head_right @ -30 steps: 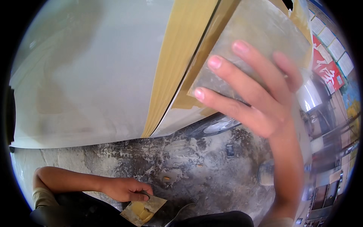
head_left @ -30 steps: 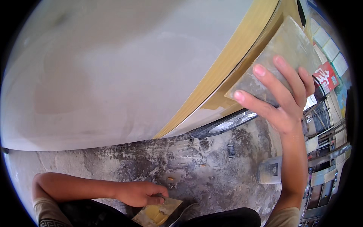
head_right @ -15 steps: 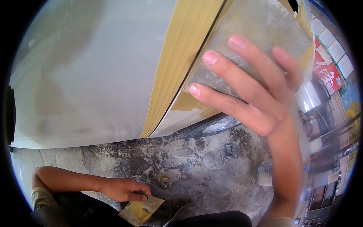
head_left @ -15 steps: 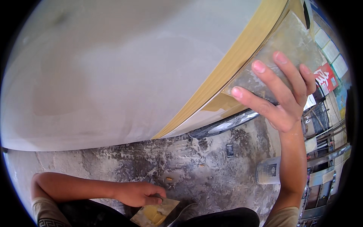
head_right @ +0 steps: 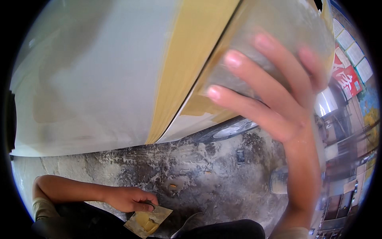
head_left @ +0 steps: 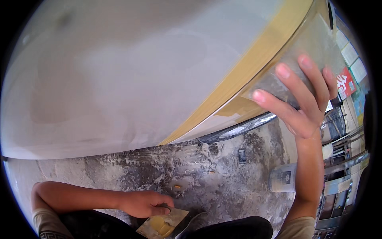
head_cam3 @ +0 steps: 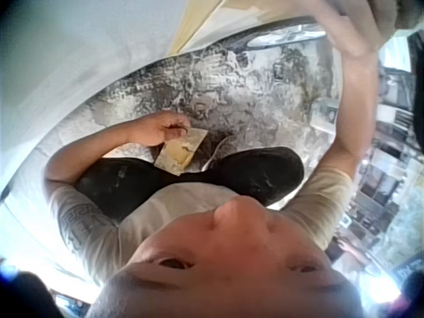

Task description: The person scoops yellow body filler from a container onto a metal mixing board and spreads it with a putty knife. They then apply the filler to a damaged area on the side of a white car, smoothing it over the surface.

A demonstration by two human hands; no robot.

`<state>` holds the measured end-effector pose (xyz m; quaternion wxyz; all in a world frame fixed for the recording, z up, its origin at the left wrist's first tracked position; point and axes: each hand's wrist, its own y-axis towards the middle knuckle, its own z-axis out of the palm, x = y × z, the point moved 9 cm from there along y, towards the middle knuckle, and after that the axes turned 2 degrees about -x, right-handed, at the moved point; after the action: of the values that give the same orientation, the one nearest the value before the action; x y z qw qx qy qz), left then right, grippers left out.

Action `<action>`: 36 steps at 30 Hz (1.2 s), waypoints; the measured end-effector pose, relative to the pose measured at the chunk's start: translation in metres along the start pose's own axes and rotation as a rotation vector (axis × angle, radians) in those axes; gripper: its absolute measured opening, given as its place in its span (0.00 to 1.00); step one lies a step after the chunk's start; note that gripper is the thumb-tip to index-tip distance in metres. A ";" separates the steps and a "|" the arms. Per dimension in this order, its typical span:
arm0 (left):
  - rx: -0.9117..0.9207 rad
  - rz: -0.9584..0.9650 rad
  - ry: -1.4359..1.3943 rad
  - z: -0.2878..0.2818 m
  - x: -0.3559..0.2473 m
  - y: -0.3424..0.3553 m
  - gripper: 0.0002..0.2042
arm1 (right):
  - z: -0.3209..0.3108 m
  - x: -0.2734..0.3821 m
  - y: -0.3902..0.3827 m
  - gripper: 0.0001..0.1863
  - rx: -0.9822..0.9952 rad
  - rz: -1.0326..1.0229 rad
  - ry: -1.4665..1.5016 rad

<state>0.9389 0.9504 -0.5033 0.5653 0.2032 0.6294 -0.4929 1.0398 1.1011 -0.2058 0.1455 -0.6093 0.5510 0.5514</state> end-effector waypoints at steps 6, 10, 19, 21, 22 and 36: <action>-0.066 0.034 -0.002 -0.004 -0.003 -0.007 0.13 | -0.010 -0.017 -0.054 0.17 0.149 0.130 -0.035; -0.066 0.067 0.027 0.000 -0.009 -0.008 0.13 | -0.020 -0.003 -0.058 0.17 0.186 0.159 -0.080; -0.065 0.095 0.101 0.015 -0.025 -0.003 0.12 | 0.004 0.079 -0.036 0.14 -0.121 0.195 0.034; -0.057 0.062 0.084 0.015 -0.030 -0.004 0.11 | 0.009 0.085 -0.037 0.14 -0.136 0.219 0.028; -0.052 0.045 0.077 0.017 -0.029 -0.004 0.10 | 0.011 0.088 -0.037 0.14 -0.135 0.224 0.028; -0.041 0.045 0.064 0.018 -0.015 0.000 0.12 | 0.022 0.097 -0.035 0.12 -0.151 0.210 0.004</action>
<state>0.9524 0.9397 -0.4875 0.5598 0.2213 0.6527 -0.4601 1.0368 1.0808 -0.3091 0.0396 -0.5585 0.5690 0.6023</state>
